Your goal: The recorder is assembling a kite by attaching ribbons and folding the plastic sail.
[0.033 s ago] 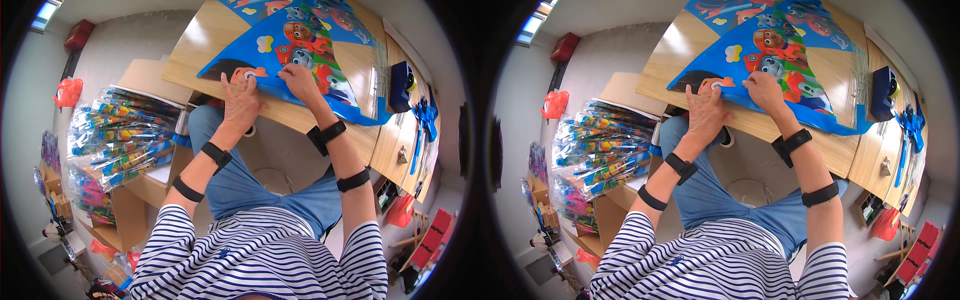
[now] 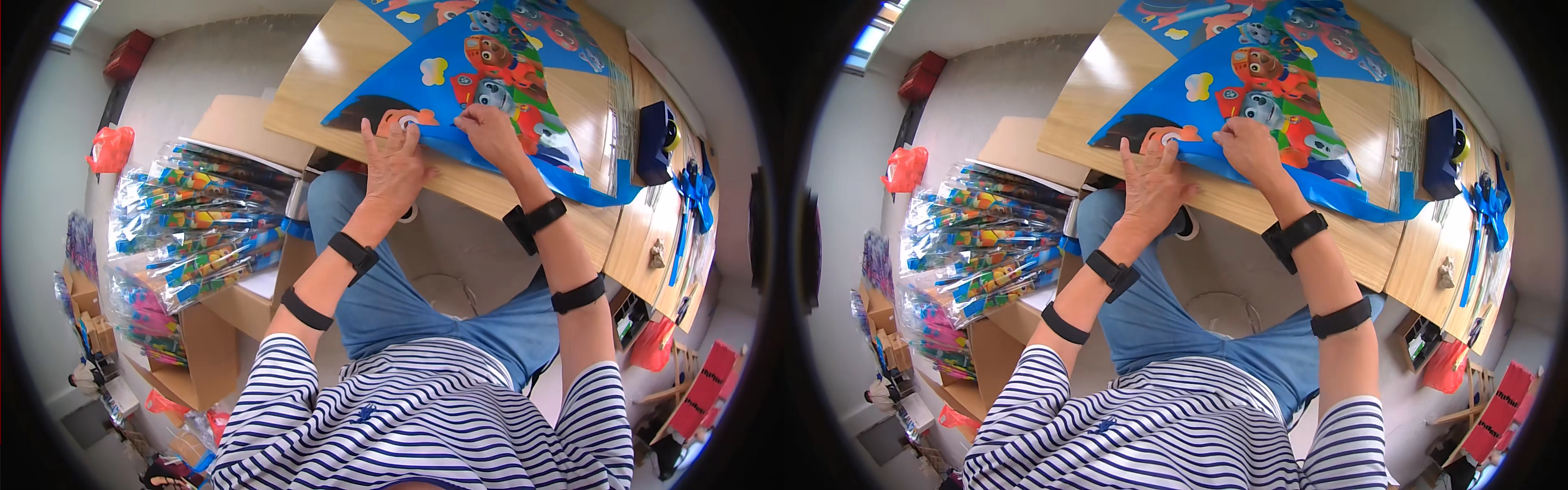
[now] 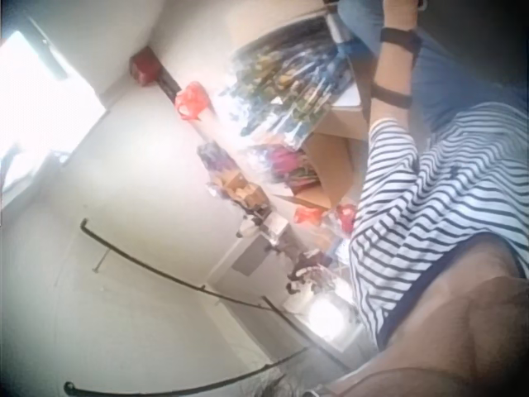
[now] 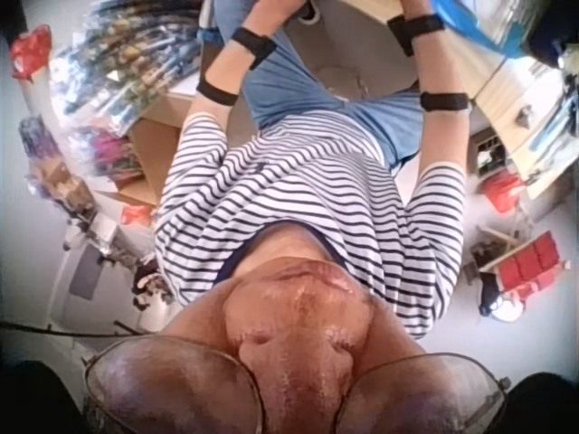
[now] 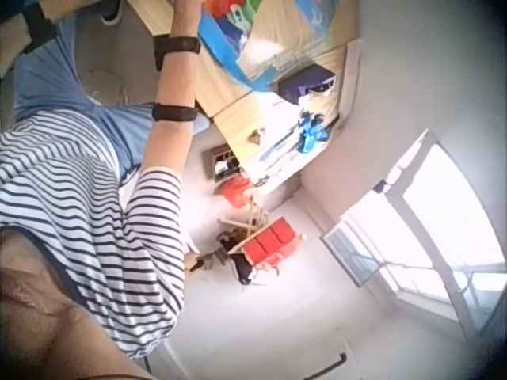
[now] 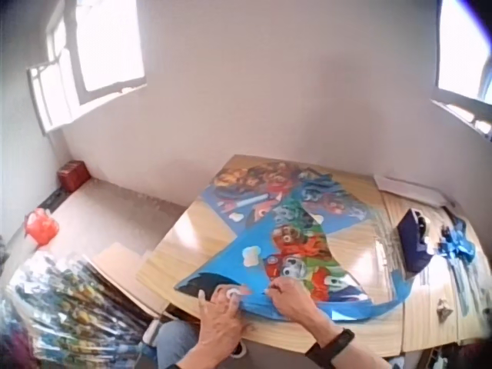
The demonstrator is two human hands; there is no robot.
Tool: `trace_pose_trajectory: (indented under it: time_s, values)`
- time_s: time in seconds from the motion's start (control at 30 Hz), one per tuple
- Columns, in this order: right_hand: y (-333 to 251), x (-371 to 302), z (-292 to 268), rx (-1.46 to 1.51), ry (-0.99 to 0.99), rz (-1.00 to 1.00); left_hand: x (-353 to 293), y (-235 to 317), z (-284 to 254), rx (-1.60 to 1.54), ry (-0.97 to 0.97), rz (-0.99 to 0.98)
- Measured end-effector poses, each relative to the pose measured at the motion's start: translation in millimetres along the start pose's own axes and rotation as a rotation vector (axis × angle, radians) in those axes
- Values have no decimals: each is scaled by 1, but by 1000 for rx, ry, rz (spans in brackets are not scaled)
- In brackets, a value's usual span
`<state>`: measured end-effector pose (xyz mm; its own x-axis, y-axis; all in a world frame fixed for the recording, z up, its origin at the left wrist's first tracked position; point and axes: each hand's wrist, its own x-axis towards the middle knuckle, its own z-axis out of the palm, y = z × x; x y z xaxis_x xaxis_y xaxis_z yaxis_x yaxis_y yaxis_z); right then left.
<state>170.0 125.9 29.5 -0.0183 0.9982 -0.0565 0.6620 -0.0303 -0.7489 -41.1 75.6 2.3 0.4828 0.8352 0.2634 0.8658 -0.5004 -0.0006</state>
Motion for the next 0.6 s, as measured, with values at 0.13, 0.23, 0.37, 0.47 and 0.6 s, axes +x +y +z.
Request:
trace_pose_trajectory:
  time_s: [0.13,0.23,0.37,0.47,0.6]
  values:
    - [6,5,-4,-13,-81,56,1,0,0,-4,25,-4]
    - [9,6,-7,4,-190,163,1,1,-2,5,20,-4]
    - [6,5,-14,-19,-269,204,1,1,-3,1,12,-2]
    - [3,2,-18,115,-328,244,1,0,-3,-5,14,-2]
    - [1,-2,-18,196,-361,306,2,0,-1,-17,32,-5]
